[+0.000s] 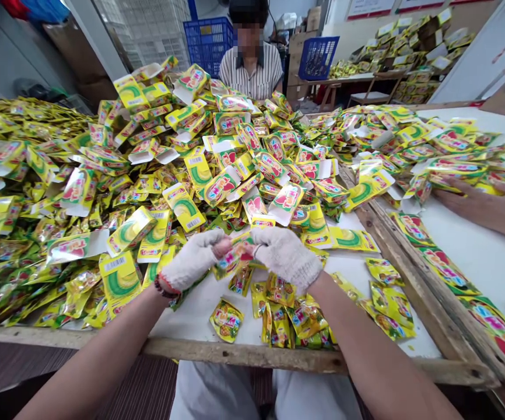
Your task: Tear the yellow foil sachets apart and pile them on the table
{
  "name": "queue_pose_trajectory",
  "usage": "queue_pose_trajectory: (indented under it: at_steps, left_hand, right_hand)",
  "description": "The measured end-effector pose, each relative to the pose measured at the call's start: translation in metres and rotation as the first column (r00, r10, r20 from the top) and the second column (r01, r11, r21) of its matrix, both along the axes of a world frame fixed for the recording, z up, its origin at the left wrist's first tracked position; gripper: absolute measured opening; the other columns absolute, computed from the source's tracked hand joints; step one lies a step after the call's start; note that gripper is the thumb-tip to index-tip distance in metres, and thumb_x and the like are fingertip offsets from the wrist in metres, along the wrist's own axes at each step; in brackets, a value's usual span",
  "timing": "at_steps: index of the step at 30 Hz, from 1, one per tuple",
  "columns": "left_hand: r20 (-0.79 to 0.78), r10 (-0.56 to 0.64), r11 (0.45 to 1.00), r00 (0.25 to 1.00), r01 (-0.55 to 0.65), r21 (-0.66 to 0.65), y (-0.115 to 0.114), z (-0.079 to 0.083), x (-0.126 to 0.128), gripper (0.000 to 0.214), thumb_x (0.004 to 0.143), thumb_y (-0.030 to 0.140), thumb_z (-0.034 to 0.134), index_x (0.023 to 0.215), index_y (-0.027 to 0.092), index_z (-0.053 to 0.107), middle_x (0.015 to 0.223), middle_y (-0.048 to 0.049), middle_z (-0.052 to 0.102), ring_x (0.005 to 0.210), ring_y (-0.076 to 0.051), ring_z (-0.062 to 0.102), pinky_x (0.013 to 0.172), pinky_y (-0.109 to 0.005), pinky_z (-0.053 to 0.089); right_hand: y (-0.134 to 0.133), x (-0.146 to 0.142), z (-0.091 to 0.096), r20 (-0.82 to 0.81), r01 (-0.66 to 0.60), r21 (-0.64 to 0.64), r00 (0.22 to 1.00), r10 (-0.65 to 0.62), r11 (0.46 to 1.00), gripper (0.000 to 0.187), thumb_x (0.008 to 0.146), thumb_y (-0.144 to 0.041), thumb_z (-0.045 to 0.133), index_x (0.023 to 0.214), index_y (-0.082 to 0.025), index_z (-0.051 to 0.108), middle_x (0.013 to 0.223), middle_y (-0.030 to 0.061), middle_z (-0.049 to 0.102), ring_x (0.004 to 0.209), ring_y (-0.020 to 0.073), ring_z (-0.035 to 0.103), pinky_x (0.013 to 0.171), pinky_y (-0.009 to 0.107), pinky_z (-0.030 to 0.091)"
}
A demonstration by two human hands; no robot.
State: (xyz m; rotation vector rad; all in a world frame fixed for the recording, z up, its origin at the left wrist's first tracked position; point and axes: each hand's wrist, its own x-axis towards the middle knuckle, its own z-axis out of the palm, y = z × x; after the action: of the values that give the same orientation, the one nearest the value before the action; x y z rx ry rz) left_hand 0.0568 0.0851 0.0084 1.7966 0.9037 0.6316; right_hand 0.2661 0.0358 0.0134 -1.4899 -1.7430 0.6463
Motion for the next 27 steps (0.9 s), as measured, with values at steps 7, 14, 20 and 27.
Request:
queue_pose_trajectory:
  at_steps: [7, 14, 20, 27]
  left_hand:
    - [-0.459, 0.416, 0.709, 0.785, 0.036, 0.704, 0.025, -0.013, 0.005, 0.018, 0.089, 0.030, 0.047, 0.089, 0.020, 0.062, 0.098, -0.0104, 0.062, 0.103, -0.027, 0.052, 0.095, -0.046, 0.038]
    - [-0.699, 0.311, 0.751, 0.644, 0.284, 0.595, 0.015, -0.018, 0.003, 0.017, 0.088, 0.027, 0.047, 0.087, 0.021, 0.063, 0.091, -0.0071, 0.065, 0.092, -0.025, 0.058, 0.087, -0.041, 0.041]
    - [-0.700, 0.322, 0.832, 0.637, 0.162, 0.530, 0.014, -0.015, 0.005, 0.036, 0.082, 0.023, 0.054, 0.119, 0.023, 0.053, 0.112, -0.0101, 0.061, 0.096, -0.025, 0.061, 0.077, -0.033, 0.046]
    - [-0.370, 0.304, 0.908, 0.878, -0.149, 0.392, 0.018, -0.019, -0.006, 0.012, 0.081, 0.031, 0.060, 0.083, 0.020, 0.056, 0.081, -0.0018, 0.061, 0.081, -0.019, 0.062, 0.070, -0.030, 0.049]
  right_hand:
    - [0.001, 0.052, 0.035, -0.628, 0.416, 0.102, 0.731, -0.266, 0.904, 0.063, 0.096, -0.039, 0.021, 0.057, -0.017, 0.066, 0.072, 0.0053, 0.071, 0.061, 0.0056, 0.060, 0.059, 0.027, 0.040]
    - [-0.013, -0.015, -0.002, 0.227, -0.132, -0.278, 0.953, 0.199, 0.952, 0.020, 0.081, -0.037, 0.064, 0.088, -0.018, 0.069, 0.085, 0.0068, 0.069, 0.077, 0.0190, 0.064, 0.071, 0.030, 0.049]
    - [-0.026, -0.050, -0.012, 0.707, 0.024, -0.242, 0.689, 0.159, 0.970, 0.018, 0.084, -0.027, 0.056, 0.100, -0.019, 0.062, 0.106, 0.0116, 0.063, 0.082, 0.0231, 0.065, 0.067, 0.032, 0.046]
    - [-0.023, -0.041, -0.011, 0.348, -0.139, -0.286, 0.907, 0.238, 0.948, 0.009, 0.078, -0.022, 0.063, 0.086, -0.018, 0.063, 0.091, 0.0082, 0.067, 0.088, 0.0209, 0.064, 0.076, 0.029, 0.048]
